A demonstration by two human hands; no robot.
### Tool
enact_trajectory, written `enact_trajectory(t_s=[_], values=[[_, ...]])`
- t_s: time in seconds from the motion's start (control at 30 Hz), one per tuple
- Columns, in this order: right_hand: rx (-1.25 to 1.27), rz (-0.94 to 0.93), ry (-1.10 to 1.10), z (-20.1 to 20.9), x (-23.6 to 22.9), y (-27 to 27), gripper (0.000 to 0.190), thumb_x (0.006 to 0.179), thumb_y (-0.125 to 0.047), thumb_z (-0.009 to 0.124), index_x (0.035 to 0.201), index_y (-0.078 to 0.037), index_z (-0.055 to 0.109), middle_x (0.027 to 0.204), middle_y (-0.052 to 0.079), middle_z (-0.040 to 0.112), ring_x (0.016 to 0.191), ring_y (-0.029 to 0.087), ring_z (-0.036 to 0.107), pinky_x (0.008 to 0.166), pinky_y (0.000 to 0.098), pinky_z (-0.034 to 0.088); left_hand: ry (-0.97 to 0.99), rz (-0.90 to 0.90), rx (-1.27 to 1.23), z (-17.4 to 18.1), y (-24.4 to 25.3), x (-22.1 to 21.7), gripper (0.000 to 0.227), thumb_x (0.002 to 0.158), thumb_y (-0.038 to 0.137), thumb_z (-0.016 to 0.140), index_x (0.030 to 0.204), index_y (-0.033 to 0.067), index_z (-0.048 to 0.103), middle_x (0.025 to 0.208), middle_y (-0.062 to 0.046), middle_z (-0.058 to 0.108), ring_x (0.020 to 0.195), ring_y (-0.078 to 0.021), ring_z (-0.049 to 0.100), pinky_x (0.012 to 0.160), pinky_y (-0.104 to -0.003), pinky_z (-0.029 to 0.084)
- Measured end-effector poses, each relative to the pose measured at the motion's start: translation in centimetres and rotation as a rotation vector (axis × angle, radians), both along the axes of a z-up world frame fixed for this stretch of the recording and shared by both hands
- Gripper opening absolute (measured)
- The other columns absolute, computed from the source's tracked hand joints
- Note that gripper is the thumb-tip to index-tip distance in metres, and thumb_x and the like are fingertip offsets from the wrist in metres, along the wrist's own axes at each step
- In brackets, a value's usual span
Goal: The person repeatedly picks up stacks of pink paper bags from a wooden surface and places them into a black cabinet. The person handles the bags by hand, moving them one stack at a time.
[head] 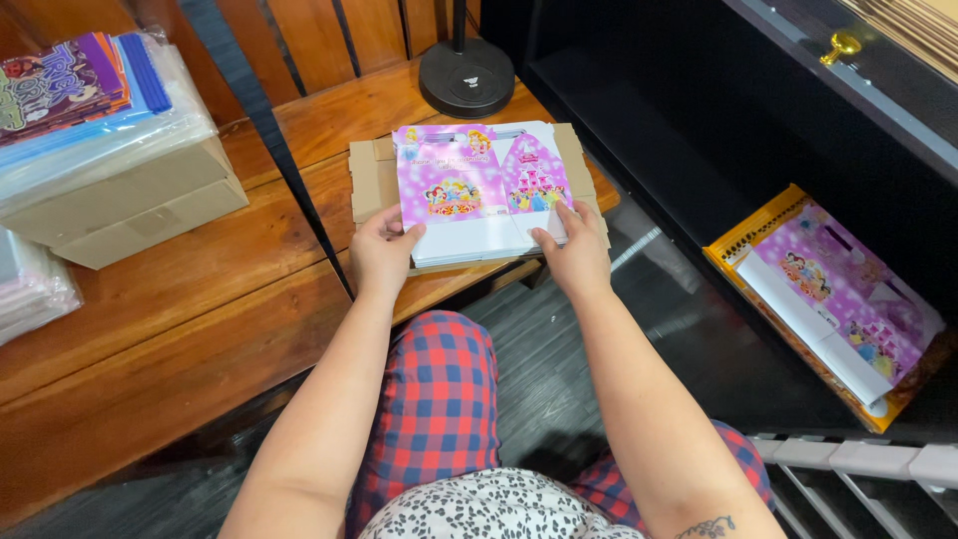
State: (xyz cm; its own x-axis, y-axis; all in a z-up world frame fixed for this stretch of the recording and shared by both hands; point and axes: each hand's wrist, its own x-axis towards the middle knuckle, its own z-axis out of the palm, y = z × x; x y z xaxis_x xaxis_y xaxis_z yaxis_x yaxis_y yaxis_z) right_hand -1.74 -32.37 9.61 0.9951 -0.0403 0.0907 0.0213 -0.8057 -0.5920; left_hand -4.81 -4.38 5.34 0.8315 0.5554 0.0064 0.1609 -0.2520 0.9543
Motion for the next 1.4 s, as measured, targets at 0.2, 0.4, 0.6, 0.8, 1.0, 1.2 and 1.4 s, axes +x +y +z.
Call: enact_trajectory(t_s=[0.2, 0.4, 0.6, 0.8, 1.0, 1.2, 1.4], values=[[-0.034, 0.013, 0.018, -0.6, 0.5, -0.5, 0.064, 0.094, -0.048, 0.075, 0.15, -0.02, 0.06, 0.158, 0.008, 0.046, 0.141, 0.035, 0.052, 0.113, 0.048, 0.046, -0.038, 0.019, 0.023, 1.7, -0.7, -1.3, 0.05, 0.078, 0.018, 0.092, 0.124, 0.0115, 0.076, 0.093, -0.001, 0.067, 0.08, -0.0095, 0.069, 0.078, -0.023, 0.057], [-0.023, 0.027, 0.011, -0.8, 0.8, -0.6, 0.063, 0.095, -0.047, 0.074, 0.15, -0.019, 0.059, 0.158, 0.009, 0.046, 0.139, 0.037, 0.053, 0.112, 0.0501, 0.047, -0.066, 0.019, 0.082, 0.6, -0.8, -0.6, 0.05, 0.081, 0.015, 0.09, 0.128, 0.0083, 0.074, 0.096, -0.005, 0.065, 0.083, -0.0122, 0.07, 0.081, -0.027, 0.057], [-0.036, 0.017, 0.03, -1.3, 1.0, -0.7, 0.063, 0.095, -0.047, 0.074, 0.151, -0.022, 0.059, 0.158, 0.007, 0.046, 0.139, 0.035, 0.054, 0.111, 0.0474, 0.048, -0.077, 0.023, 0.105, 0.0, -0.8, -0.5, 0.051, 0.081, 0.017, 0.09, 0.13, 0.0127, 0.073, 0.098, -0.004, 0.065, 0.087, -0.0139, 0.071, 0.084, -0.027, 0.056], [-0.041, 0.012, 0.037, -1.1, 0.9, -0.6, 0.063, 0.096, -0.048, 0.074, 0.151, -0.021, 0.059, 0.159, 0.007, 0.045, 0.138, 0.035, 0.055, 0.111, 0.0472, 0.048, -0.051, 0.027, 0.215, 0.6, -0.8, -0.4, 0.049, 0.083, 0.021, 0.09, 0.129, 0.0162, 0.074, 0.112, -0.002, 0.063, 0.108, -0.0201, 0.066, 0.096, -0.032, 0.052], [-0.034, 0.011, 0.048, -0.5, 0.5, -0.4, 0.063, 0.096, -0.047, 0.074, 0.151, -0.021, 0.058, 0.159, 0.008, 0.044, 0.14, 0.036, 0.053, 0.112, 0.0477, 0.048, -0.106, 0.022, 0.304, -0.3, -0.5, 0.1, 0.05, 0.079, 0.019, 0.091, 0.126, 0.0158, 0.075, 0.107, -0.003, 0.07, 0.105, -0.0213, 0.065, 0.097, -0.035, 0.049], [-0.029, -0.001, 0.075, 0.0, 0.2, -0.2, 0.063, 0.098, -0.047, 0.072, 0.153, -0.021, 0.057, 0.161, 0.009, 0.043, 0.141, 0.035, 0.052, 0.112, 0.0486, 0.047, -0.024, -0.034, 0.148, 2.1, -0.6, -0.1, 0.044, 0.086, 0.017, 0.085, 0.128, 0.0138, 0.074, 0.106, -0.004, 0.078, 0.097, -0.0124, 0.073, 0.088, -0.028, 0.054], [-0.052, -0.015, 0.05, 0.6, 0.2, 0.0, 0.063, 0.095, -0.046, 0.075, 0.15, -0.019, 0.059, 0.156, 0.008, 0.047, 0.141, 0.033, 0.053, 0.109, 0.0483, 0.049, 0.006, -0.104, -0.228, 2.7, 0.2, 0.3, 0.048, 0.085, 0.011, 0.082, 0.131, 0.0065, 0.069, 0.104, -0.013, 0.078, 0.093, -0.0152, 0.076, 0.077, -0.028, 0.064]])
